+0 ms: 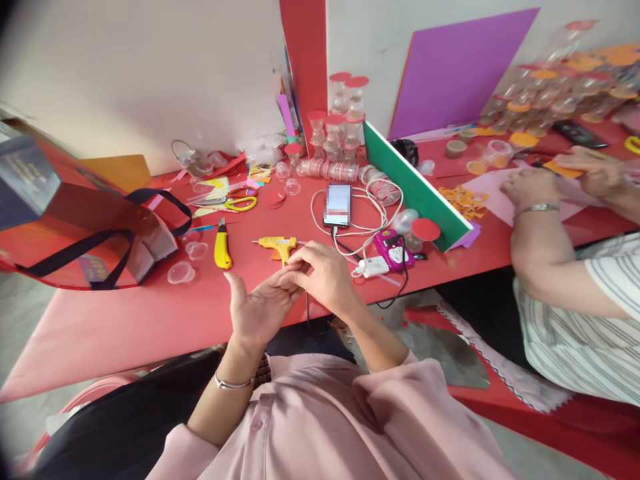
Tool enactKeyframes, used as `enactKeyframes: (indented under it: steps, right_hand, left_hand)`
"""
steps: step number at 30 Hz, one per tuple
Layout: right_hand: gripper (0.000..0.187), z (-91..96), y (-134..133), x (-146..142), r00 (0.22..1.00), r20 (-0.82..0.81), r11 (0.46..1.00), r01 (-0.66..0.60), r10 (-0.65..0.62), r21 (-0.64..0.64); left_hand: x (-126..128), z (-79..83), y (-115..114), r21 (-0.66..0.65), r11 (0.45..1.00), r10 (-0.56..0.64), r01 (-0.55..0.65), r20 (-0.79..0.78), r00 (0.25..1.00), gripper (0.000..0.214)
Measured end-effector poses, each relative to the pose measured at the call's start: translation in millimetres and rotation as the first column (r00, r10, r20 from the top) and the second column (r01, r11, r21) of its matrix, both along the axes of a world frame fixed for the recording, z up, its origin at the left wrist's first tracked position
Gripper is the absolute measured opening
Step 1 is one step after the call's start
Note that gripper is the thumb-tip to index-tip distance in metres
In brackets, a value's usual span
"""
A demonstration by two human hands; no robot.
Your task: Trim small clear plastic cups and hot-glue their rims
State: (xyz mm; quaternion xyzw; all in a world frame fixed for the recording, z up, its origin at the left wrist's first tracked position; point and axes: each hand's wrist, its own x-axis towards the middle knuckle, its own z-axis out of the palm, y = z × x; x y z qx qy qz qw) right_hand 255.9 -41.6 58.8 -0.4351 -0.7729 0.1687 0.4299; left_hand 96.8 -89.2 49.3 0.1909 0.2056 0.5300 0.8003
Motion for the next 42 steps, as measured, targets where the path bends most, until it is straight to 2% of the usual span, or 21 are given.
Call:
enactKeyframes:
  steps: [2, 4, 8, 12, 17, 20, 23, 24, 25, 26, 28, 29, 31, 33, 36, 39, 42]
  right_hand:
    - [0.015, -4.5, 4.0, 6.5, 0.998, -0.053, 0.998, -0.045, 0.043, -0.038]
    - [0.009, -7.9, 4.3, 12.1, 0.996, -0.055, 0.998, -0.064, 0.064, -0.003]
    - [0.024, -8.8, -2.0, 17.3, 0.998, -0.01, 0.993, -0.059, 0.061, 0.102]
    - [0.025, -9.4, -6.0, 15.5, 0.999, 0.035, 0.984, -0.047, 0.042, 0.174]
    - [0.019, -13.0, -6.6, 16.4, 0.987, 0.07, 0.958, -0.157, 0.145, 0.24]
    - [0.017, -8.9, -15.6, 29.3, 0.989, 0.101, 0.977, -0.123, 0.107, 0.173]
    - [0.025, -0.6, -30.7, 51.2, 1.0, 0.018, 0.987, -0.019, 0.017, 0.157]
    - [0.03, 2.4, -35.4, 57.9, 0.999, -0.041, 0.985, -0.014, 0.021, 0.172]
    - [0.033, 5.0, -39.3, 62.9, 0.997, -0.077, 0.982, -0.009, 0.024, 0.186]
    - [0.031, 7.1, -42.0, 65.6, 0.996, -0.094, 0.98, 0.023, -0.004, 0.197]
    - [0.012, 8.5, -43.3, 63.1, 0.991, -0.093, 0.972, 0.117, -0.1, 0.204]
    - [0.008, 7.8, -42.2, 58.2, 0.988, -0.077, 0.969, 0.146, -0.133, 0.201]
    - [0.023, 3.9, -37.8, 43.8, 0.99, -0.047, 0.969, 0.138, -0.131, 0.205]
    - [0.027, -1.3, -33.2, 28.0, 0.994, -0.034, 0.973, 0.108, -0.103, 0.202]
    - [0.034, -7.9, -29.8, 11.1, 0.995, -0.058, 0.971, 0.09, -0.079, 0.223]
    - [0.041, -10.7, -30.1, 4.6, 0.993, -0.058, 0.968, 0.11, -0.099, 0.227]
    - [0.038, -10.8, -31.4, 3.3, 0.987, -0.071, 0.971, 0.155, -0.144, 0.181]
  left_hand:
    - [0.6, -2.6, -1.0, -0.022, 1.0, -0.018, 0.017, -0.017, 1.0, 0.118]
    - [1.3, -4.3, -1.5, -0.057, 0.998, -0.025, 0.024, -0.018, 1.0, 0.117]
    - [2.8, -2.8, -1.5, -0.103, 0.995, -0.002, 0.003, 0.009, 1.0, 0.111]
    - [1.8, 2.2, -1.5, -0.127, 0.992, -0.002, 0.004, 0.013, 1.0, 0.106]
    - [16.1, 2.4, -8.6, -0.139, 0.989, -0.045, 0.054, 0.063, 0.997, 0.1]
    - [36.1, -6.8, -20.0, -0.118, 0.968, -0.217, 0.223, 0.055, 0.975, 0.107]
    - [46.7, -14.7, -28.5, -0.046, 0.871, -0.491, 0.488, -0.094, 0.866, 0.108]
    - [45.5, -14.4, -28.6, -0.028, 0.848, -0.527, 0.529, -0.153, 0.836, 0.106]
    - [42.0, -12.3, -26.9, -0.018, 0.855, -0.513, 0.518, -0.174, 0.841, 0.106]
    - [36.6, -8.4, -23.8, -0.011, 0.886, -0.46, 0.464, -0.139, 0.877, 0.108]
    - [23.1, 2.5, -15.3, 0.002, 0.974, -0.226, 0.226, -0.041, 0.973, 0.109]
    - [16.6, 8.2, -11.3, -0.001, 0.992, -0.123, 0.123, -0.029, 0.992, 0.108]
    - [6.7, 16.5, -6.5, -0.025, 0.999, -0.022, 0.021, -0.03, 0.999, 0.106]
    - [1.8, 18.2, -6.2, -0.052, 0.999, -0.01, 0.008, -0.036, 0.999, 0.105]
    - [0.5, 12.4, -8.8, -0.082, 0.997, -0.004, 0.001, -0.03, 1.0, 0.104]
    - [0.2, 7.7, -8.8, -0.099, 0.995, 0.019, -0.02, -0.016, 1.0, 0.103]
    - [-0.9, 8.0, -6.5, -0.1, 0.995, 0.019, -0.019, 0.0, 1.0, 0.099]
